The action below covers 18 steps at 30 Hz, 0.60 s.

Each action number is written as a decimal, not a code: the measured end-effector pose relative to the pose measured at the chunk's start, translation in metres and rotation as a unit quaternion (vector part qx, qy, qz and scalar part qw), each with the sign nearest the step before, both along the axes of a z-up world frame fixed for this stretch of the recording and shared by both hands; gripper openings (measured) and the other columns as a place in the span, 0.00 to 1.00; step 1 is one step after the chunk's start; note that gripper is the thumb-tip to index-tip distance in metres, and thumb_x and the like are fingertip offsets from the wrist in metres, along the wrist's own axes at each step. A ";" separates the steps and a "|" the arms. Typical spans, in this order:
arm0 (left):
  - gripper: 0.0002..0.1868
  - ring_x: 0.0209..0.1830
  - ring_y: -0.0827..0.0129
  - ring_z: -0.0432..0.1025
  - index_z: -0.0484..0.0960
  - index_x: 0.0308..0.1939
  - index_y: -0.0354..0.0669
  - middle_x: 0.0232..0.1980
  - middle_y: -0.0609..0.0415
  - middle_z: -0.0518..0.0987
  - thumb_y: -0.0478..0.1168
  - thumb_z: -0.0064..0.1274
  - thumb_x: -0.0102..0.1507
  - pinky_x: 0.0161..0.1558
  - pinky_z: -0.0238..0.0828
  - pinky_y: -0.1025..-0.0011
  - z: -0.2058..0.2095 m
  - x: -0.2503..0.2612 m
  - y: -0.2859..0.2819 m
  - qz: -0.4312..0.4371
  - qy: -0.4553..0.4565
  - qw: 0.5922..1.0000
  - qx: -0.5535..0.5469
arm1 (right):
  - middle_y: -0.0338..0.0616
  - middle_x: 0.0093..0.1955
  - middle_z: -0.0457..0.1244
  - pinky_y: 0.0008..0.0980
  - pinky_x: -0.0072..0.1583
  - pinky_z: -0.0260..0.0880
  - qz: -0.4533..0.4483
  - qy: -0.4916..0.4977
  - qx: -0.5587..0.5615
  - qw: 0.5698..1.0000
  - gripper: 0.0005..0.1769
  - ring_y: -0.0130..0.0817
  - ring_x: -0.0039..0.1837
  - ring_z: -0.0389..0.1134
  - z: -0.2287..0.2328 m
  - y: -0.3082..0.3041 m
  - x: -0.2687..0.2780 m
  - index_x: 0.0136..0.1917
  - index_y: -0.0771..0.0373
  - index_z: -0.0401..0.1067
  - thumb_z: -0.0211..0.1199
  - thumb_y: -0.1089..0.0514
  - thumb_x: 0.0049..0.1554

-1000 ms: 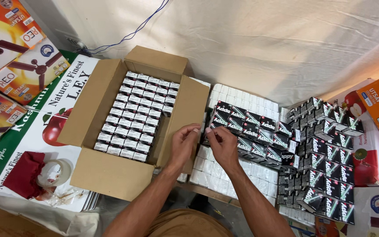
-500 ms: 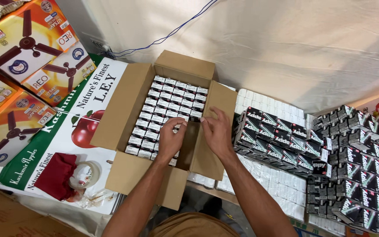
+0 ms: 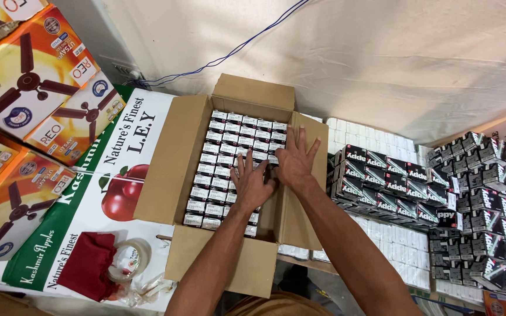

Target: The person repeatedly picks small black and white boxes from a larger cardboard box and places them into a neat stack on a white surface. The person handles the boxes one at a time, aligning them in rows to form a growing pile.

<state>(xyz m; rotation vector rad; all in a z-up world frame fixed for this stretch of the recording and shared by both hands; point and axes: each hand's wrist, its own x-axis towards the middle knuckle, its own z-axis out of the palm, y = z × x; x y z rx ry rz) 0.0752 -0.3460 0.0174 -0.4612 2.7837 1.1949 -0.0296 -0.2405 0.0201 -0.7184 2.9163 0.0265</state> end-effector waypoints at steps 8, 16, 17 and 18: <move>0.33 0.83 0.38 0.29 0.70 0.71 0.48 0.83 0.40 0.44 0.44 0.50 0.61 0.72 0.22 0.28 -0.003 0.000 -0.002 0.009 0.004 0.999 0.034 | 0.43 0.89 0.32 0.83 0.74 0.21 0.003 0.036 0.049 0.998 0.16 0.60 0.87 0.23 -0.001 -0.013 -0.003 0.55 0.47 0.80 0.66 0.50 0.52; 0.33 0.82 0.40 0.42 0.73 0.68 0.45 0.79 0.38 0.55 0.39 0.50 0.56 0.73 0.36 0.35 -0.031 -0.003 -0.002 0.019 0.069 0.997 0.035 | 0.41 0.89 0.32 0.85 0.73 0.24 0.021 0.027 0.014 0.999 0.22 0.58 0.87 0.23 0.020 -0.005 0.008 0.55 0.52 0.79 0.71 0.45 0.48; 0.34 0.79 0.39 0.49 0.71 0.68 0.43 0.75 0.36 0.60 0.37 0.51 0.56 0.74 0.42 0.39 -0.036 -0.004 -0.002 0.018 0.121 0.991 0.048 | 0.42 0.89 0.33 0.84 0.74 0.25 0.023 0.025 -0.013 0.999 0.22 0.58 0.87 0.24 0.025 -0.003 0.011 0.54 0.54 0.78 0.70 0.45 0.49; 0.35 0.76 0.38 0.56 0.69 0.69 0.41 0.71 0.35 0.65 0.34 0.51 0.55 0.74 0.48 0.44 -0.041 -0.004 -0.001 0.017 0.172 0.983 0.061 | 0.44 0.89 0.34 0.84 0.74 0.27 0.026 0.023 -0.040 0.999 0.21 0.58 0.87 0.24 0.031 -0.001 0.013 0.54 0.56 0.78 0.69 0.46 0.49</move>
